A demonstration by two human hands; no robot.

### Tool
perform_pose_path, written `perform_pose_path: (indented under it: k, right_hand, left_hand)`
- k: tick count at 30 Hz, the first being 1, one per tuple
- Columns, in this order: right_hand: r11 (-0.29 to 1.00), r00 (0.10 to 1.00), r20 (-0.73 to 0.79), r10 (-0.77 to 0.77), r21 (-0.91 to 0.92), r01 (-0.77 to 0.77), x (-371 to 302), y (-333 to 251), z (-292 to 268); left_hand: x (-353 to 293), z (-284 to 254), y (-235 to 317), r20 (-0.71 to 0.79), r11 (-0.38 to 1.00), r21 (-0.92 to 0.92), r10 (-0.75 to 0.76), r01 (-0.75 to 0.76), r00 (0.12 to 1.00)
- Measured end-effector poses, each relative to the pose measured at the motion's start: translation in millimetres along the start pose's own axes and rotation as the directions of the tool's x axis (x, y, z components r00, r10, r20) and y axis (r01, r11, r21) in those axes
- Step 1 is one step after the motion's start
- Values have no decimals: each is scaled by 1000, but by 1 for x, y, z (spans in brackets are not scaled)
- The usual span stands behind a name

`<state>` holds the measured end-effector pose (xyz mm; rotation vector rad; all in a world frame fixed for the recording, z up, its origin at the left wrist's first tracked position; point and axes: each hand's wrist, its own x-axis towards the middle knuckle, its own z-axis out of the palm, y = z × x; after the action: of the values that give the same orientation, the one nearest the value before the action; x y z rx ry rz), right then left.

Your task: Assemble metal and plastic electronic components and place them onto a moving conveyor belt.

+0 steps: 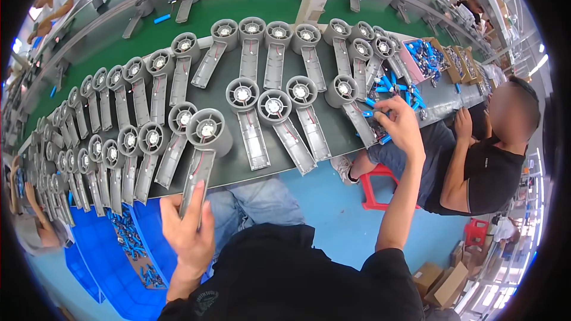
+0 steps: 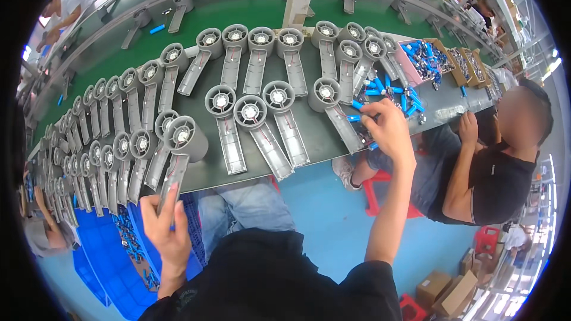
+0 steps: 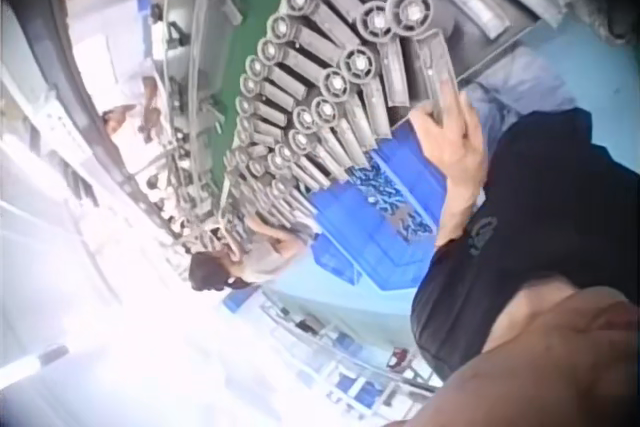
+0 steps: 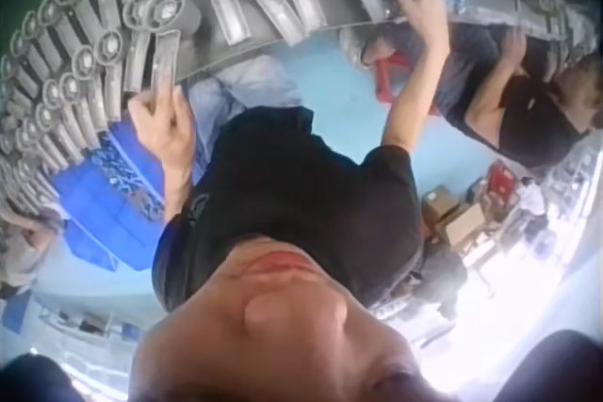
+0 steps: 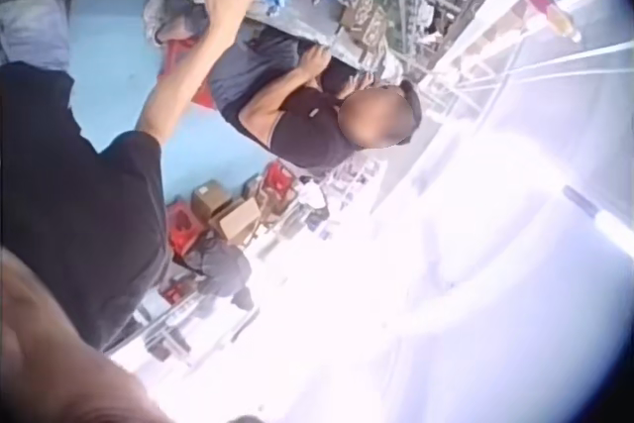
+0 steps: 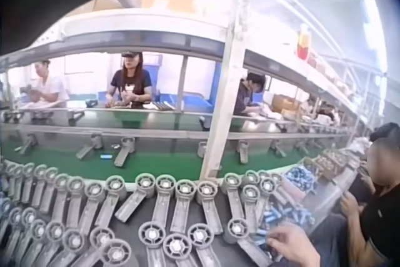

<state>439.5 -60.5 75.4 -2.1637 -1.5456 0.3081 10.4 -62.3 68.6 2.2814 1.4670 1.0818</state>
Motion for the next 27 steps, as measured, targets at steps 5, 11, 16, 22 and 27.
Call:
perform_pose_path:
  k: [5,11,16,22,27]
  right_hand:
    - [975,984,140,-109,-179,133,10,12,9]
    - [980,967,-244,67,200,-17,-1,19,-23]
    - [703,938,-300,173,705,96,-3,-7,-36]
    - [225,980,-159,119,966,130,-19,-119,18]
    - [-19,997,-13,-71,1000,12,-46,-194,83]
  left_hand:
    - [-18,53,-10,-70,997,65,-39,44,997]
    - [-14,64,-3,84,995,-46,-85,89,993]
    - [-5,46,-12,36,990,-127,-61,65,997]
    - [37,37,4,7,875,-476,101,-85,995]
    - [42,62,37,205,342,-911,-115,232,972]
